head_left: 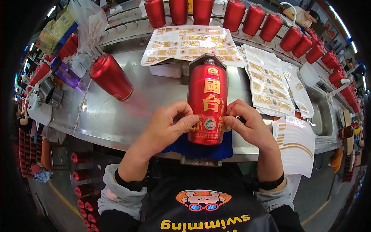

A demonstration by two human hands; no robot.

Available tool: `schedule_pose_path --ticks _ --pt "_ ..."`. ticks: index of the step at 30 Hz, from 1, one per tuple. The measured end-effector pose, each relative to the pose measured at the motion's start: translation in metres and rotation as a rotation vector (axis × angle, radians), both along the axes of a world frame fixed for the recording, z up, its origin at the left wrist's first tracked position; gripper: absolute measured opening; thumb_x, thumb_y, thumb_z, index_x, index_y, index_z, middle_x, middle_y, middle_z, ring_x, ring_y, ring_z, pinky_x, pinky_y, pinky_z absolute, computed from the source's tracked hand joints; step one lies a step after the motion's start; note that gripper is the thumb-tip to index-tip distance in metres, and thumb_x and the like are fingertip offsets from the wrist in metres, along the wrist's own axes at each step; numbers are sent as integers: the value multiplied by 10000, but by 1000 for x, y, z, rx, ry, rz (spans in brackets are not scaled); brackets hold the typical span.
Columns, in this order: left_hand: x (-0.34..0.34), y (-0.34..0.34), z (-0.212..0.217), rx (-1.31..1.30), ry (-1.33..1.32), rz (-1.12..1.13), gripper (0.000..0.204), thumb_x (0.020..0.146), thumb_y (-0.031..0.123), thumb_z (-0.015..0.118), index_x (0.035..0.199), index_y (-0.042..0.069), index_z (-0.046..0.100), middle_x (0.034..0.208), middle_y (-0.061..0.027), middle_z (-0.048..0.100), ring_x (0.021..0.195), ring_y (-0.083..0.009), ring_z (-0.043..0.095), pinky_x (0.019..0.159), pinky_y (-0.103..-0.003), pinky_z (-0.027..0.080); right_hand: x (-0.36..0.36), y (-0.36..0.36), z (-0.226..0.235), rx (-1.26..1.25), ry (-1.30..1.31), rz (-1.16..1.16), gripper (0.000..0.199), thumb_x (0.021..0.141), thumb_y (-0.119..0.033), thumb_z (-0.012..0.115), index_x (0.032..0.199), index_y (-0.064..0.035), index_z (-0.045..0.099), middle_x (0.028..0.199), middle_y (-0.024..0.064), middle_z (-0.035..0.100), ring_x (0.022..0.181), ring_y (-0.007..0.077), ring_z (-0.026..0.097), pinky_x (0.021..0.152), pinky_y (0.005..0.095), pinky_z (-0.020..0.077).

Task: Manually applying decorative labels and stickers to red metal liquor bottles at a factory workstation.

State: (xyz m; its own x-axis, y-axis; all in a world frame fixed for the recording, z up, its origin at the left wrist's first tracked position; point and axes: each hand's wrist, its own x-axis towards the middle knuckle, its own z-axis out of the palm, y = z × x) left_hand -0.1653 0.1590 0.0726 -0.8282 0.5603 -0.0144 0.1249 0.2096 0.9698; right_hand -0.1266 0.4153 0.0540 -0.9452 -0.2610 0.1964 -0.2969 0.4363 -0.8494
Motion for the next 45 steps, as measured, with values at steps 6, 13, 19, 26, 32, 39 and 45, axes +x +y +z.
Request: schedule_pose_path --ticks 6,13,19,26,32,39,45 --pt "-2 -1 -4 35 20 -13 213 929 202 644 846 25 559 756 8 561 709 -53 510 639 -218 434 1 1 -3 -25 -26 10 206 893 -204 669 889 -12 595 883 99 578 798 222 578 696 327 465" --pt "-6 -2 -4 42 18 -10 251 898 242 679 828 14 600 734 -33 642 702 -71 563 636 -260 461 2 2 -6 -44 -16 14 193 897 -186 659 885 -4 596 898 99 584 794 207 582 698 316 470" --pt "-5 -2 -5 33 16 -28 229 924 219 656 843 29 558 746 9 556 704 -54 506 636 -218 431 2 2 -7 -48 -30 8 196 891 -189 664 882 -4 597 894 92 581 789 192 574 687 311 463" --pt "-4 -4 -10 20 26 -5 235 922 236 656 850 33 563 750 3 564 710 -58 517 647 -220 436 3 5 -12 -71 -35 -4 211 882 -203 678 856 -18 581 874 81 573 779 174 553 682 298 450" --pt "-6 -13 -26 184 -150 -62 189 933 204 637 880 46 546 767 14 558 714 -49 502 650 -201 419 0 11 -19 26 -3 -87 180 867 -169 675 853 -19 577 884 100 574 797 219 554 700 306 454" --pt "9 -29 -31 -160 486 160 570 795 387 733 1194 30 537 1096 -132 578 1059 -260 532 949 -391 402 30 -3 14 208 127 -311 455 802 -138 734 1210 -32 564 1140 145 545 962 277 558 816 337 462" --pt "26 -22 -33 -404 898 215 889 664 433 785 1387 52 434 1138 -150 560 1182 -349 439 1065 -528 246 44 -32 4 209 398 -45 770 693 -118 826 1369 -49 462 1296 199 443 1182 352 480 951 427 452"
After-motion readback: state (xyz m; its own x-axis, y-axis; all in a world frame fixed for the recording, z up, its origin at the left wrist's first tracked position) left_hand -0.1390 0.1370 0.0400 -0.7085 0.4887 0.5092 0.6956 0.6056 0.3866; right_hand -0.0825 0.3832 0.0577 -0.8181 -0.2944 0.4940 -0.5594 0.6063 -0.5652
